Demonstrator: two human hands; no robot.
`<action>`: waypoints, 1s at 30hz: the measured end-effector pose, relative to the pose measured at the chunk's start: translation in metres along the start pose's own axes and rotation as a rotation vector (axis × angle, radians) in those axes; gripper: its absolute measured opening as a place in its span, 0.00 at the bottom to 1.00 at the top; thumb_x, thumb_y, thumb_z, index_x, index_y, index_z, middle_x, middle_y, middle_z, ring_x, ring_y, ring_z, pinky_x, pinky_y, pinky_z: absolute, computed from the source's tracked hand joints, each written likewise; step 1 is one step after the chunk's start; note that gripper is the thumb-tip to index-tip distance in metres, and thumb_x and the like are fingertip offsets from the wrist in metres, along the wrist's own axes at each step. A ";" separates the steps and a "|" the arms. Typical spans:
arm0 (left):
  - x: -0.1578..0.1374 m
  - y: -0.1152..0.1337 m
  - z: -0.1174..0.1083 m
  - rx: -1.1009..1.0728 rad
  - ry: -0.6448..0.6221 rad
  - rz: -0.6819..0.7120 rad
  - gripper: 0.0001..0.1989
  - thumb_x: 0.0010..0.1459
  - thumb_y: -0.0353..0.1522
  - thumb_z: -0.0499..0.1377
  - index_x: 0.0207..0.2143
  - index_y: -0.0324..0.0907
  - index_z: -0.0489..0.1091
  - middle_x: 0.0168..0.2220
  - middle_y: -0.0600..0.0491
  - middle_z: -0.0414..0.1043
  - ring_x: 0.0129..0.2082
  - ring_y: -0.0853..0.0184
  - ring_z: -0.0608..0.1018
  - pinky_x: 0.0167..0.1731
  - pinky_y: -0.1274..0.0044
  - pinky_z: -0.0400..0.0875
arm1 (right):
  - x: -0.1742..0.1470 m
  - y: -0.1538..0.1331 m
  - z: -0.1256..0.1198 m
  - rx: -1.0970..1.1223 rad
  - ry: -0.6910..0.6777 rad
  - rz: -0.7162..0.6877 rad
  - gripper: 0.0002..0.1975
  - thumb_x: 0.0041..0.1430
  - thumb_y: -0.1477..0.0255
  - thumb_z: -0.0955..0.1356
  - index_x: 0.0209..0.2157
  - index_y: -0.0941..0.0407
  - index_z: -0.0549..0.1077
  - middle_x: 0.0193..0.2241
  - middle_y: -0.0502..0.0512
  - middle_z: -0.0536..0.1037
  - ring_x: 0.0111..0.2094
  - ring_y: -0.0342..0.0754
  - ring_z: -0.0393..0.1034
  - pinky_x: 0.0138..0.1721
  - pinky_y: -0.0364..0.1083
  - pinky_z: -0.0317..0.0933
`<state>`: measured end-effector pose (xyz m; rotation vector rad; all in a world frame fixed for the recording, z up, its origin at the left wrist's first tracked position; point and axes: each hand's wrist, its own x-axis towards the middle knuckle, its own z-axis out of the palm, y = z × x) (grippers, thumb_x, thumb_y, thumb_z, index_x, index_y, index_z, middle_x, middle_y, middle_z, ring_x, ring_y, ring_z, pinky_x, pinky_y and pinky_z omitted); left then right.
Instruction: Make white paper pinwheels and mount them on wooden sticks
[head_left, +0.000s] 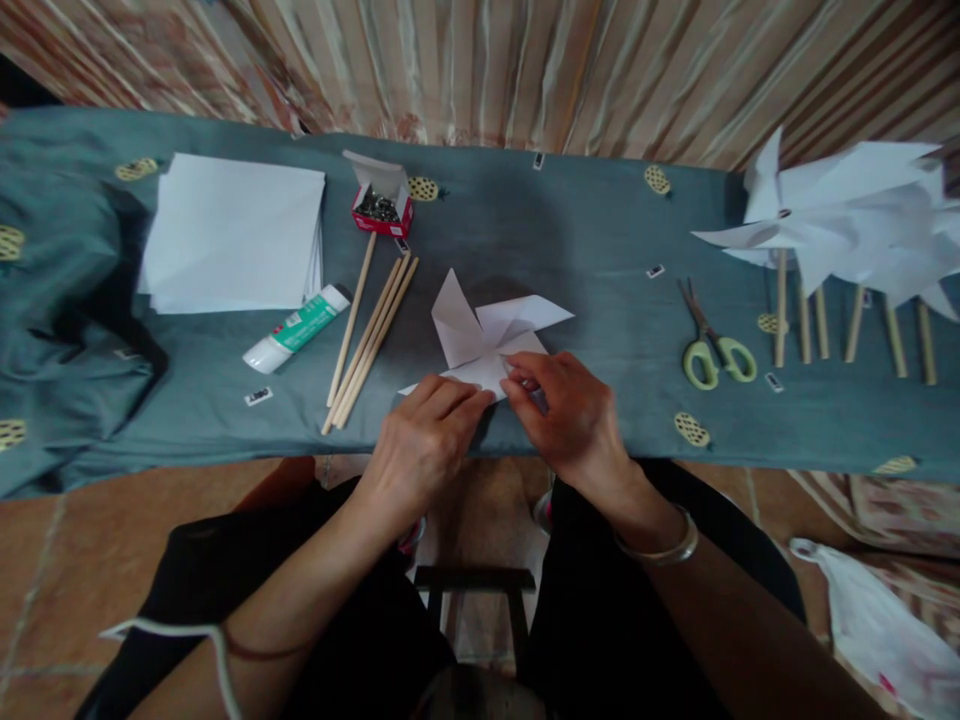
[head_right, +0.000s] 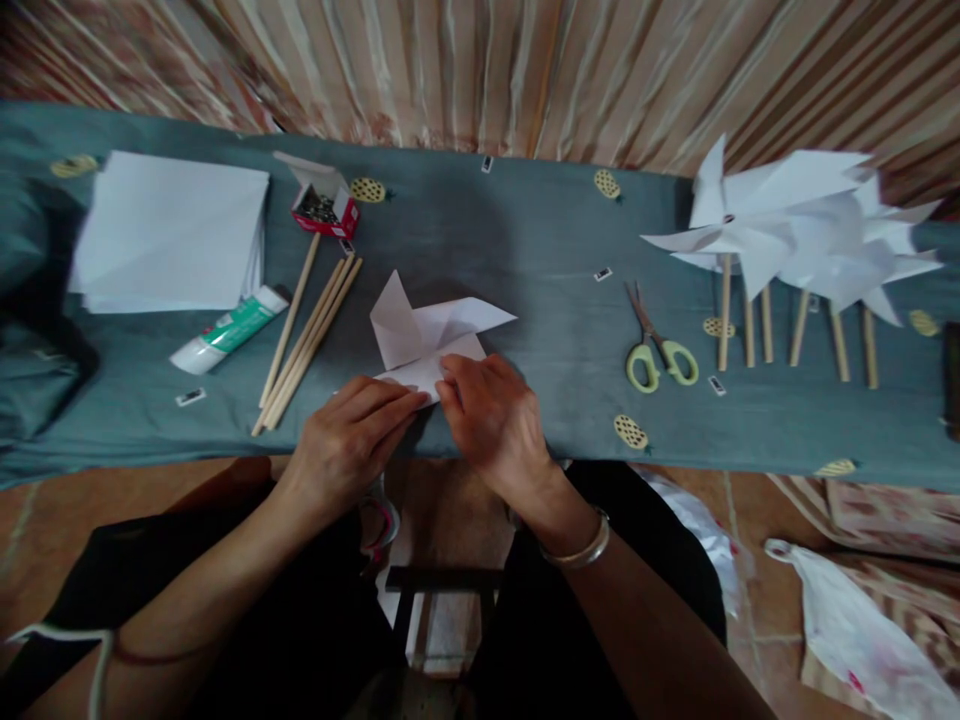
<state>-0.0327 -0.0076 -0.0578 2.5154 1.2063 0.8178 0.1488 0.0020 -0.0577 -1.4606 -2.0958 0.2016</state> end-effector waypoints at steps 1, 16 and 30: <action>0.000 0.000 0.000 0.002 -0.001 0.001 0.11 0.62 0.26 0.55 0.46 0.34 0.72 0.39 0.46 0.76 0.39 0.63 0.76 0.37 0.71 0.77 | 0.000 -0.001 0.000 -0.022 -0.009 -0.018 0.09 0.64 0.69 0.63 0.39 0.56 0.73 0.30 0.53 0.80 0.33 0.49 0.71 0.36 0.47 0.65; 0.001 0.000 -0.001 0.020 -0.024 -0.011 0.11 0.64 0.27 0.53 0.46 0.34 0.71 0.36 0.46 0.74 0.37 0.63 0.73 0.34 0.72 0.75 | -0.003 -0.006 -0.006 -0.026 -0.049 -0.119 0.10 0.62 0.78 0.63 0.41 0.53 0.73 0.48 0.58 0.73 0.48 0.55 0.66 0.49 0.55 0.65; 0.002 0.000 -0.001 0.022 -0.032 -0.020 0.11 0.64 0.27 0.53 0.46 0.34 0.70 0.35 0.47 0.73 0.36 0.64 0.72 0.33 0.72 0.75 | -0.006 -0.005 -0.002 0.024 -0.093 -0.064 0.16 0.60 0.79 0.63 0.47 0.49 0.71 0.53 0.56 0.70 0.53 0.59 0.64 0.50 0.59 0.63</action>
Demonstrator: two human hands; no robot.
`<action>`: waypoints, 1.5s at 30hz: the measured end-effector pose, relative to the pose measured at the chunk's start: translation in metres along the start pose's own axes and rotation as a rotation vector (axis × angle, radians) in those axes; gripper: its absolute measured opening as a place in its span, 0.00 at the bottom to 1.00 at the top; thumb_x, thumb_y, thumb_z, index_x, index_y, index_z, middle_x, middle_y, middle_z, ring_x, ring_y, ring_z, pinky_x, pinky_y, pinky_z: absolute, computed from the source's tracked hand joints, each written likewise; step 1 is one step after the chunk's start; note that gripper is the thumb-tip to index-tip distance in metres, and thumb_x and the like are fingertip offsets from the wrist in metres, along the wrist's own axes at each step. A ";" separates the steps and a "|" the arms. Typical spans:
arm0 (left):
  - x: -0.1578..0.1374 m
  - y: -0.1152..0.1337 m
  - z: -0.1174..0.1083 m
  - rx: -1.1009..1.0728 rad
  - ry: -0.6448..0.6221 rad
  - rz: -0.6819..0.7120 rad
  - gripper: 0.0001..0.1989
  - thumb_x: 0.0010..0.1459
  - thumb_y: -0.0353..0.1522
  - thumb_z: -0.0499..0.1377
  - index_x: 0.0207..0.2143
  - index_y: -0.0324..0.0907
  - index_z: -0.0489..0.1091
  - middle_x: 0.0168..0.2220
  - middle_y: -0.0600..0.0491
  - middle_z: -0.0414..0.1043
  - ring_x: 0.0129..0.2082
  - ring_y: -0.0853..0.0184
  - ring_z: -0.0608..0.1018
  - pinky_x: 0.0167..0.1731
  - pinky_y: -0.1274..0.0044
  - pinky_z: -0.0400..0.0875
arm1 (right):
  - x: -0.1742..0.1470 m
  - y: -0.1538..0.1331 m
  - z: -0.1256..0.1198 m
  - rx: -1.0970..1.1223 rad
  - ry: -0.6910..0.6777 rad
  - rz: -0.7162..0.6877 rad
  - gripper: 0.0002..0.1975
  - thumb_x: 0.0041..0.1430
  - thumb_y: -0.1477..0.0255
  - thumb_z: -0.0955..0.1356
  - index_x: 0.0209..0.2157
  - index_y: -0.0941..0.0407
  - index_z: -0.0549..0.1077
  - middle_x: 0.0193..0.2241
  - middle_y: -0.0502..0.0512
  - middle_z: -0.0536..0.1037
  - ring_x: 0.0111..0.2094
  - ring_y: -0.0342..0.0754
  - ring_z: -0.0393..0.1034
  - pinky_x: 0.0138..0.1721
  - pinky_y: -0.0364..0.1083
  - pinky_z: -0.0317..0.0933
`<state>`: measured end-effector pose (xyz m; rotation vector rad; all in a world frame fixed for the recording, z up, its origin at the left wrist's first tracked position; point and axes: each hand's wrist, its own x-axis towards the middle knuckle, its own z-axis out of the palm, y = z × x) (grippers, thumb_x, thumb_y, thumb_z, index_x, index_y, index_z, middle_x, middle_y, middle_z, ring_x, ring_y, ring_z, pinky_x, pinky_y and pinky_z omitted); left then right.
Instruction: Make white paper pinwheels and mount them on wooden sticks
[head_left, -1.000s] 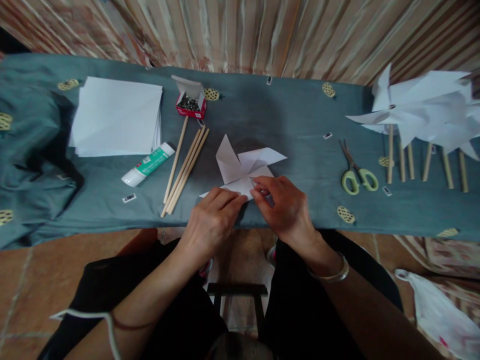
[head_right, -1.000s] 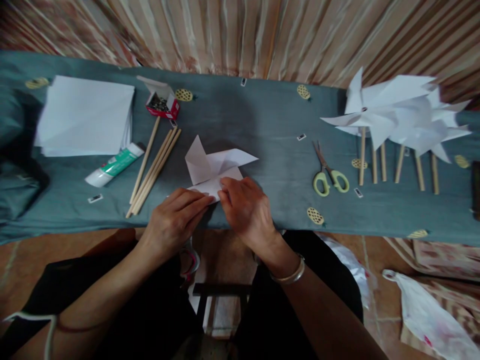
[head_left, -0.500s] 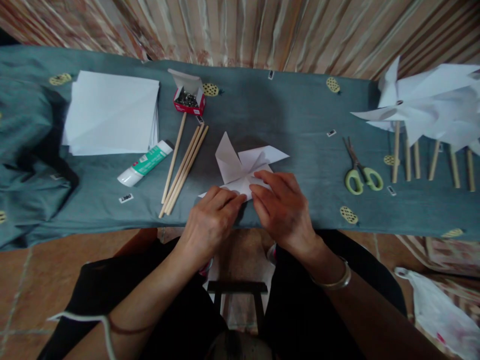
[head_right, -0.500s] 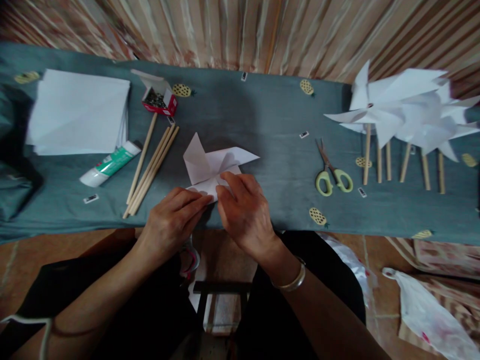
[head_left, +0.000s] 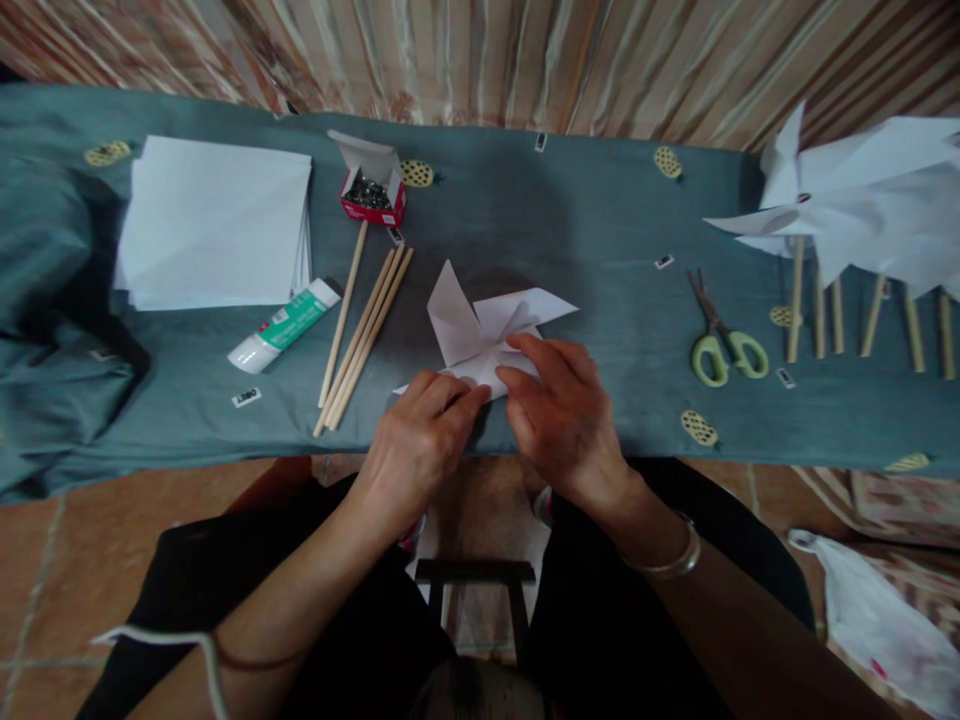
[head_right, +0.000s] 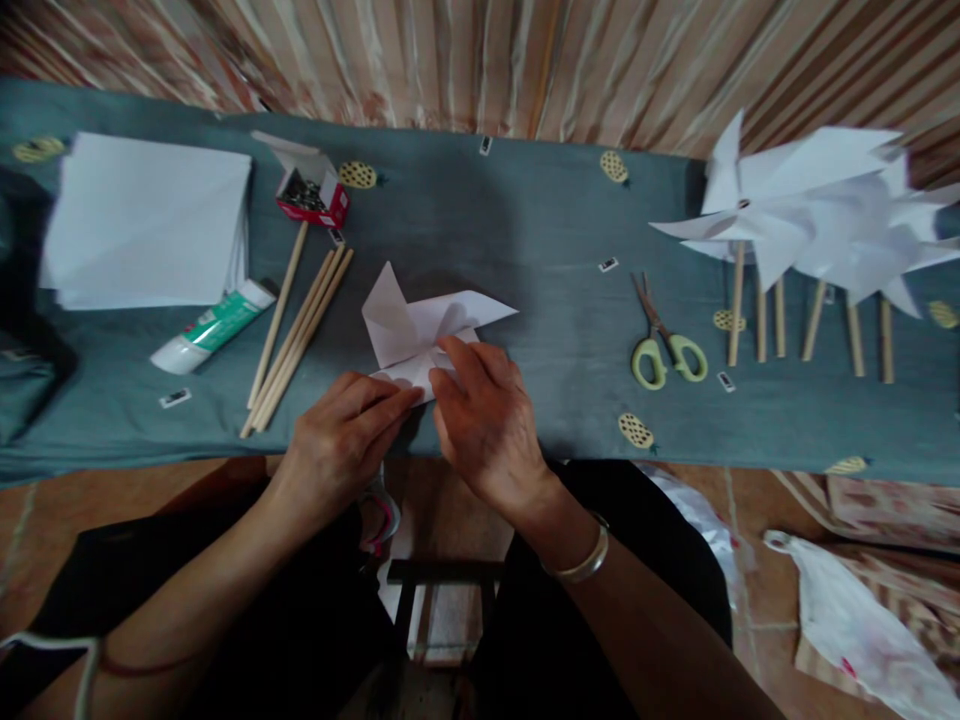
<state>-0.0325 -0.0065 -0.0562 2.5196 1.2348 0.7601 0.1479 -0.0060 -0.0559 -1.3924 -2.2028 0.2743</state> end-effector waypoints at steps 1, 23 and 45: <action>0.000 0.000 0.000 0.000 -0.001 0.000 0.11 0.64 0.27 0.53 0.46 0.34 0.70 0.35 0.47 0.73 0.36 0.64 0.72 0.33 0.73 0.75 | 0.000 0.000 0.000 0.001 -0.004 0.003 0.15 0.60 0.79 0.63 0.46 0.50 0.71 0.53 0.57 0.70 0.53 0.59 0.64 0.50 0.59 0.63; 0.001 -0.001 0.000 0.026 -0.011 -0.003 0.11 0.64 0.27 0.52 0.46 0.34 0.71 0.36 0.46 0.73 0.35 0.64 0.72 0.32 0.72 0.74 | 0.005 -0.001 0.002 -0.153 -0.009 -0.007 0.15 0.63 0.77 0.61 0.49 0.51 0.70 0.55 0.57 0.68 0.54 0.58 0.63 0.50 0.56 0.64; 0.002 0.000 -0.001 0.022 -0.019 -0.007 0.11 0.63 0.26 0.54 0.45 0.31 0.72 0.36 0.46 0.74 0.35 0.63 0.72 0.33 0.72 0.75 | 0.009 -0.003 0.007 -0.222 -0.049 0.028 0.14 0.62 0.76 0.62 0.49 0.56 0.72 0.55 0.61 0.67 0.52 0.61 0.62 0.45 0.57 0.59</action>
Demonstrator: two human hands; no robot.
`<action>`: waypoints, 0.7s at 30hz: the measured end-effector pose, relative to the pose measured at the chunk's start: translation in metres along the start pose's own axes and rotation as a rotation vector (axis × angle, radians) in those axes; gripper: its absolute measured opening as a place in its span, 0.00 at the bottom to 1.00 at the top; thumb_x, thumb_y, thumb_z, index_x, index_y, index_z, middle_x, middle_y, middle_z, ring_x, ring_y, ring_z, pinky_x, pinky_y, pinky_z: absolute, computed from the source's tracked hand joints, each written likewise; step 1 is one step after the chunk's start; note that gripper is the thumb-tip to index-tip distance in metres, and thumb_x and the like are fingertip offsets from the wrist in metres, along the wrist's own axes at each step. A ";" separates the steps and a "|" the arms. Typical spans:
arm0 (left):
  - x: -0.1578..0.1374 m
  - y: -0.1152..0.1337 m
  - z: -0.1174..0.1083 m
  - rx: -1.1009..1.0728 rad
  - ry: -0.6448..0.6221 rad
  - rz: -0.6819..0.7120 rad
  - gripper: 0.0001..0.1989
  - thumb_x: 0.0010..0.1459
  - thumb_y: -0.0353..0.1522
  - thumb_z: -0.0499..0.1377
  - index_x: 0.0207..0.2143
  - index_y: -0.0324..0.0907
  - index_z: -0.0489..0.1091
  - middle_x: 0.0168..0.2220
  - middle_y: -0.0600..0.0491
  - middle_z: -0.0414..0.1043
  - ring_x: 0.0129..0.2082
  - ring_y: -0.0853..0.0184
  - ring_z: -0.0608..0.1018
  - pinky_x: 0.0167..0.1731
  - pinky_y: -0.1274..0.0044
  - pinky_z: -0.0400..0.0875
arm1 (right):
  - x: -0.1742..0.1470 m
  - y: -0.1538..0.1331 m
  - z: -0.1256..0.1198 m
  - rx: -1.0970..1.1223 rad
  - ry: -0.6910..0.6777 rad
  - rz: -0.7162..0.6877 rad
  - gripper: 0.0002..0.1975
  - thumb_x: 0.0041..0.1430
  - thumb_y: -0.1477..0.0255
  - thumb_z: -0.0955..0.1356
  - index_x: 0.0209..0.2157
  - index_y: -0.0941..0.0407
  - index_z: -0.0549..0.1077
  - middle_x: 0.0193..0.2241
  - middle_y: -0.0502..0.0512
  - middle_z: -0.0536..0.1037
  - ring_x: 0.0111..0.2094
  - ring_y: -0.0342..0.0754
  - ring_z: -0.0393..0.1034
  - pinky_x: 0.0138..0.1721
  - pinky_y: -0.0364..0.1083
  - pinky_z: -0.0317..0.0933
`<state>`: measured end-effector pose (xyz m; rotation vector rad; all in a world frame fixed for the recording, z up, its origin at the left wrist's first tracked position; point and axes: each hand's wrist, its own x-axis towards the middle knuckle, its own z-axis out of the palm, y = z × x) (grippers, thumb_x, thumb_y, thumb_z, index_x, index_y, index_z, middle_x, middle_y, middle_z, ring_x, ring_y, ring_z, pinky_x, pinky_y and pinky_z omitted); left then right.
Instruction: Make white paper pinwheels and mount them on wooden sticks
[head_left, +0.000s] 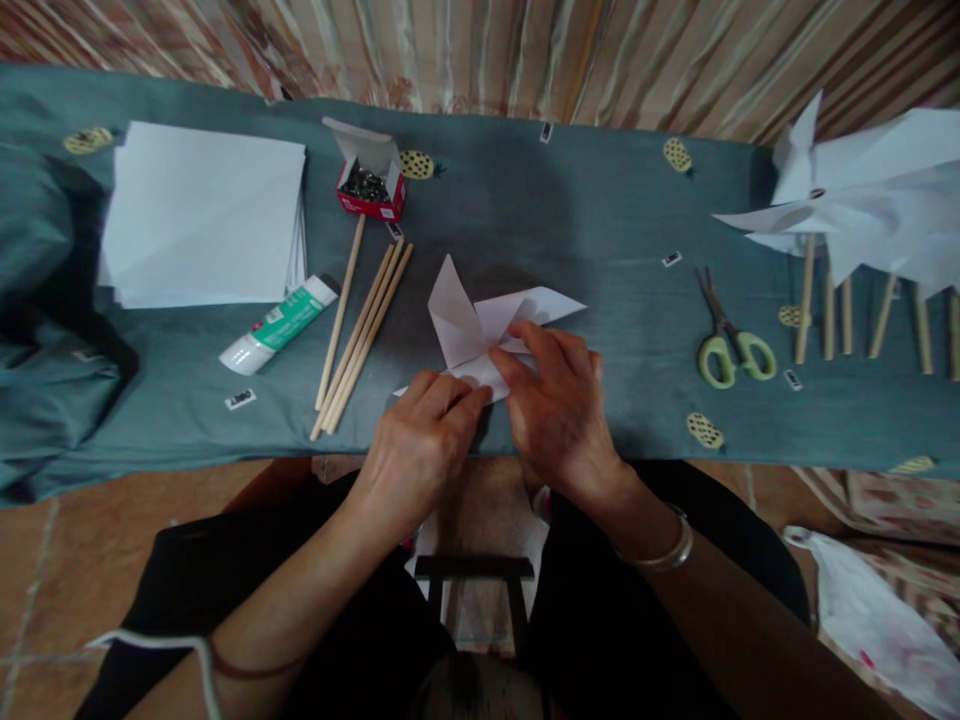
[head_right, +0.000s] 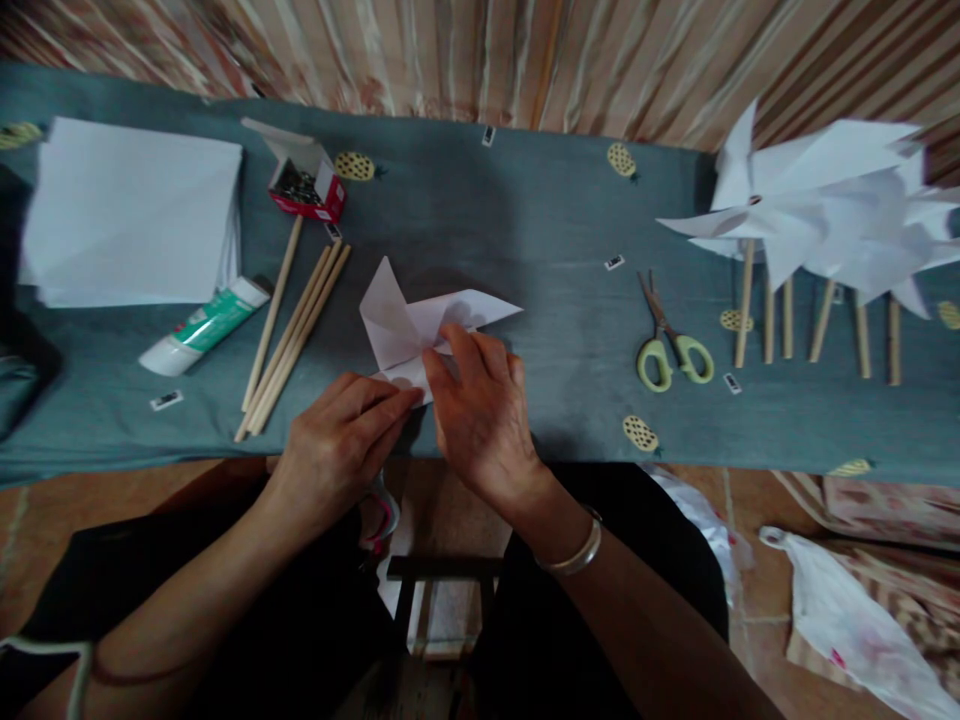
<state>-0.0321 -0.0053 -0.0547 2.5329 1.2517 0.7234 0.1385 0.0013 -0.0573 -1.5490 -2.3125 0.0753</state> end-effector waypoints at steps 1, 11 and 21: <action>0.000 0.000 0.000 0.002 -0.004 0.001 0.11 0.62 0.26 0.54 0.45 0.31 0.72 0.36 0.46 0.74 0.35 0.63 0.72 0.33 0.72 0.75 | 0.000 0.000 0.001 -0.016 -0.001 -0.001 0.14 0.62 0.75 0.62 0.49 0.56 0.72 0.55 0.61 0.67 0.51 0.60 0.62 0.45 0.56 0.59; 0.002 0.000 -0.003 0.001 -0.037 -0.013 0.12 0.63 0.26 0.54 0.46 0.32 0.72 0.35 0.46 0.73 0.35 0.63 0.72 0.34 0.72 0.75 | 0.002 -0.001 0.007 -0.093 0.074 -0.092 0.12 0.65 0.74 0.61 0.46 0.59 0.71 0.50 0.61 0.72 0.49 0.55 0.61 0.46 0.53 0.57; 0.004 0.001 -0.004 -0.039 -0.054 -0.041 0.11 0.63 0.28 0.55 0.44 0.33 0.73 0.34 0.47 0.73 0.36 0.63 0.73 0.34 0.72 0.75 | 0.002 0.003 0.013 -0.029 0.103 -0.078 0.13 0.66 0.75 0.58 0.44 0.56 0.72 0.54 0.60 0.69 0.52 0.53 0.61 0.48 0.53 0.56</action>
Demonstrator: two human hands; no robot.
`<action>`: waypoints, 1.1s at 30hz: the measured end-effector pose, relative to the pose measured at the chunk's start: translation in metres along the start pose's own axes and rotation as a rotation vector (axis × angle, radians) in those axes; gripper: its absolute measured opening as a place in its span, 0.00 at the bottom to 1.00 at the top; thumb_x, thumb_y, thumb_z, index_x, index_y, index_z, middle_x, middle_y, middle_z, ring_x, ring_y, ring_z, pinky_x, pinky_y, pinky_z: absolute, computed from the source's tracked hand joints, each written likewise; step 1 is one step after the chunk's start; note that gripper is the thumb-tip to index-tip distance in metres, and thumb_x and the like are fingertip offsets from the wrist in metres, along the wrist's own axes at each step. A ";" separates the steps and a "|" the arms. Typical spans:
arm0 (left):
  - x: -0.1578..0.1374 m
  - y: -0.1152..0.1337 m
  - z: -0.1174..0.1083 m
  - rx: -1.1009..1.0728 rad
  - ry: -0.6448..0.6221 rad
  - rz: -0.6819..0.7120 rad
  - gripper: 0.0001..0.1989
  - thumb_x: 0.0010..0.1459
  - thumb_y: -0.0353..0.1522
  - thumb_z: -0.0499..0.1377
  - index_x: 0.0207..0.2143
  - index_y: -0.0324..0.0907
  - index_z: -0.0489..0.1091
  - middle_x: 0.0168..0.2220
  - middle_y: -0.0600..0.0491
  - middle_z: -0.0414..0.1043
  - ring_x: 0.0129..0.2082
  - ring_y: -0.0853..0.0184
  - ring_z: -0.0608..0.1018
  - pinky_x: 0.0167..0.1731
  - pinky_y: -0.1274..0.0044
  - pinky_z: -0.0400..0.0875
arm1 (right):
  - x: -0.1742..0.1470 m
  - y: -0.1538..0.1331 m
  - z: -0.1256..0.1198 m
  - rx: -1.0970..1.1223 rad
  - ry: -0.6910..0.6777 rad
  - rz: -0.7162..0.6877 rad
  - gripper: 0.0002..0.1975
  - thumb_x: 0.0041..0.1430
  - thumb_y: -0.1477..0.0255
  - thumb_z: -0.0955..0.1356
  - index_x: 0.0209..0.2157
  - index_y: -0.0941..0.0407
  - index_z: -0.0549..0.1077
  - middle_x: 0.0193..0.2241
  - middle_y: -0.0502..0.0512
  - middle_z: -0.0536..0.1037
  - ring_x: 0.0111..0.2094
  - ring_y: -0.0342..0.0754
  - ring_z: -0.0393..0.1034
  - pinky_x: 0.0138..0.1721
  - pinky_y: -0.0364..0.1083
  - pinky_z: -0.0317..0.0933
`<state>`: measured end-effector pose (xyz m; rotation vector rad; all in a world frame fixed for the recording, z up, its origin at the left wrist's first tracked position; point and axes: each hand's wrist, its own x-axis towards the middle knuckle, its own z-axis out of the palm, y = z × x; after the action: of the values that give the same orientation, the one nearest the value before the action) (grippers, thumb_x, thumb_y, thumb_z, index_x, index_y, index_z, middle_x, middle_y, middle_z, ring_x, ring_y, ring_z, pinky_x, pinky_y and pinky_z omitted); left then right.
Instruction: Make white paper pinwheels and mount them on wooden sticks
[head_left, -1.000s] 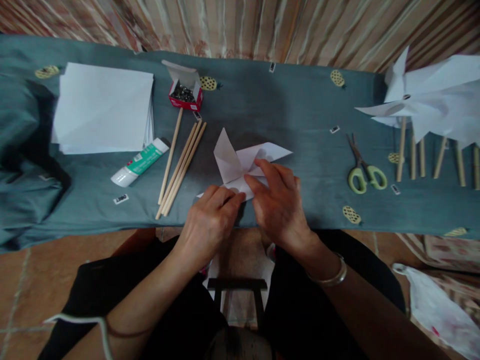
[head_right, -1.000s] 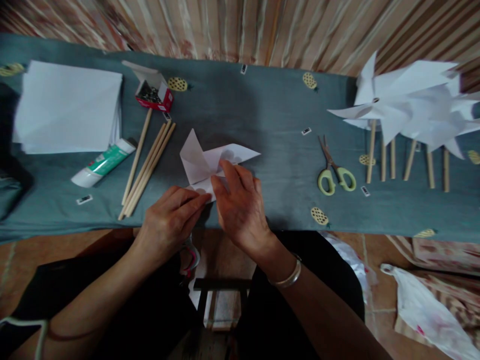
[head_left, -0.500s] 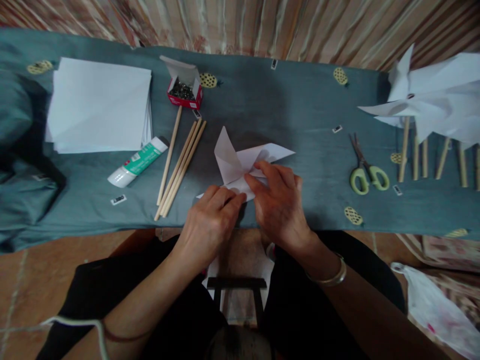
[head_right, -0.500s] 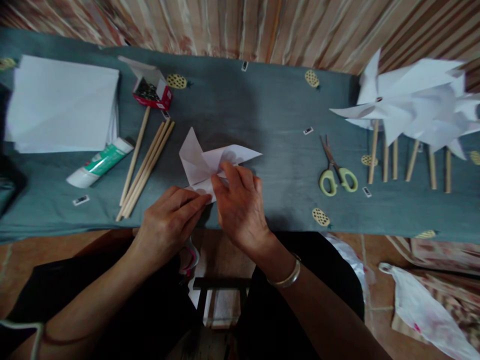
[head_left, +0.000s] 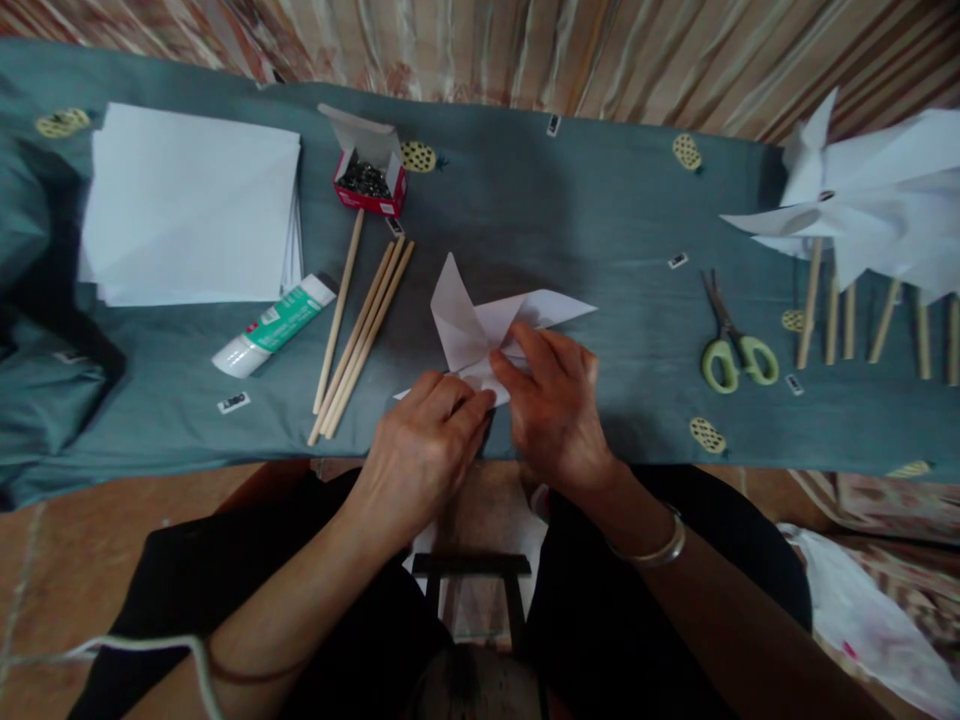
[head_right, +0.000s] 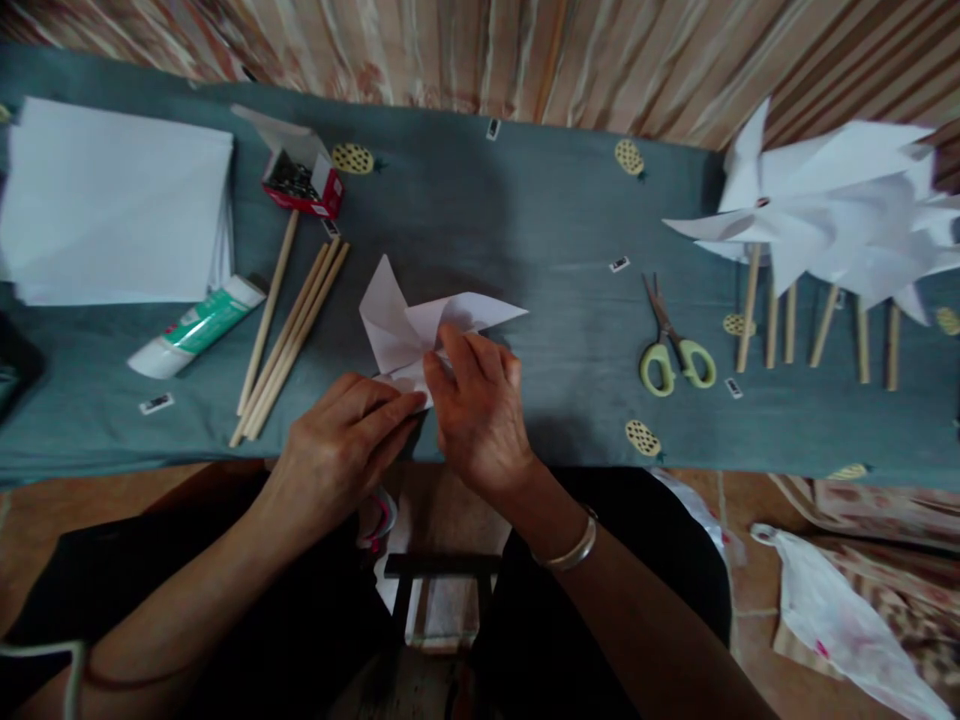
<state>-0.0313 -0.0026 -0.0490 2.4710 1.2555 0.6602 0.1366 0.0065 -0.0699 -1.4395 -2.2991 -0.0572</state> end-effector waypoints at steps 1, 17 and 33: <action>0.000 0.000 0.000 -0.002 0.001 0.000 0.11 0.63 0.28 0.55 0.44 0.33 0.72 0.34 0.47 0.73 0.36 0.63 0.73 0.34 0.72 0.75 | 0.000 0.001 0.000 0.008 -0.001 0.010 0.13 0.66 0.75 0.58 0.43 0.56 0.72 0.54 0.60 0.68 0.52 0.53 0.61 0.49 0.53 0.56; -0.002 0.000 0.004 0.027 -0.017 -0.015 0.11 0.64 0.28 0.52 0.43 0.35 0.73 0.34 0.48 0.71 0.36 0.63 0.71 0.34 0.73 0.72 | 0.002 0.000 -0.002 -0.043 0.032 -0.013 0.14 0.61 0.76 0.60 0.42 0.59 0.75 0.54 0.63 0.67 0.54 0.56 0.59 0.49 0.54 0.58; -0.003 0.001 0.006 0.071 -0.047 -0.052 0.10 0.63 0.27 0.52 0.40 0.38 0.73 0.36 0.48 0.72 0.39 0.62 0.71 0.36 0.72 0.71 | -0.006 0.011 -0.004 0.286 0.097 0.105 0.19 0.60 0.79 0.59 0.49 0.53 0.72 0.58 0.58 0.65 0.58 0.53 0.59 0.56 0.56 0.59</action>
<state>-0.0289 -0.0057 -0.0539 2.4856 1.3431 0.5496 0.1495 0.0052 -0.0701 -1.3734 -2.0538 0.2194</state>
